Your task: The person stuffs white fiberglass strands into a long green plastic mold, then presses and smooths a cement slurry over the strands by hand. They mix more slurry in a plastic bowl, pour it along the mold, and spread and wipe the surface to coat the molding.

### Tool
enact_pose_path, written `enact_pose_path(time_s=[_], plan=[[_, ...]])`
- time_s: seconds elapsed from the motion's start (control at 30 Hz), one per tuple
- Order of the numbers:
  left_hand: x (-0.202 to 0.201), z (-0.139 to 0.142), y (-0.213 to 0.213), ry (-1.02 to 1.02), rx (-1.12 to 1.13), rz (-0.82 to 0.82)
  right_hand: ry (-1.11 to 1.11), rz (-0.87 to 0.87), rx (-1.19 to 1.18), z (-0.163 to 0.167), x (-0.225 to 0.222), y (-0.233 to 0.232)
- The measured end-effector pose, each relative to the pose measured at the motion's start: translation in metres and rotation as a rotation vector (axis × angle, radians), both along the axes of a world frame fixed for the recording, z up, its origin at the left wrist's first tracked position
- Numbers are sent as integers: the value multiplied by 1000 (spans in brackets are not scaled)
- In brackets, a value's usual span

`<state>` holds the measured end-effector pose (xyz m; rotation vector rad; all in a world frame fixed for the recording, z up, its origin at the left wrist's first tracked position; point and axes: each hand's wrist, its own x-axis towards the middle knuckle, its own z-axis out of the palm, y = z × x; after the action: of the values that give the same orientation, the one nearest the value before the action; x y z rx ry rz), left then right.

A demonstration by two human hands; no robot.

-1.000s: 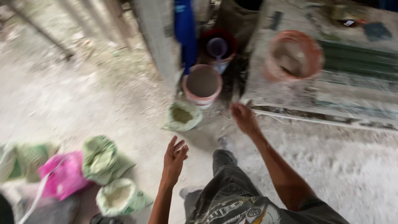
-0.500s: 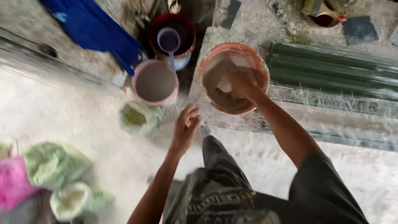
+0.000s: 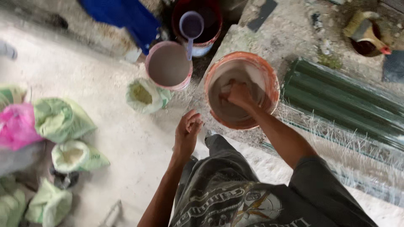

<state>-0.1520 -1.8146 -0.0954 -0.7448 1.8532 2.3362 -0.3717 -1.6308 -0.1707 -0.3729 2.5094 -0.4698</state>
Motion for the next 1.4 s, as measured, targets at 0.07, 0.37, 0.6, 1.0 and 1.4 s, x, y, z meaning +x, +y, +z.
enact_pose_path(time_s=[0.07, 0.37, 0.6, 1.0, 1.4], plan=[[6, 2, 6, -106, 14, 46, -42, -57, -94, -18, -5, 5], [37, 3, 41, -78, 59, 110, -594, -334, -1231, -13, 1, 38], [63, -18, 113, 17, 25, 19, -627, -475, -1531, 66, 76, 172], [97, -80, 290, -85, 103, 40, -253, -871, -945, -28, 147, 309], [146, -85, 381, -40, 28, 176, -72, -582, -813, -3, 149, 331]])
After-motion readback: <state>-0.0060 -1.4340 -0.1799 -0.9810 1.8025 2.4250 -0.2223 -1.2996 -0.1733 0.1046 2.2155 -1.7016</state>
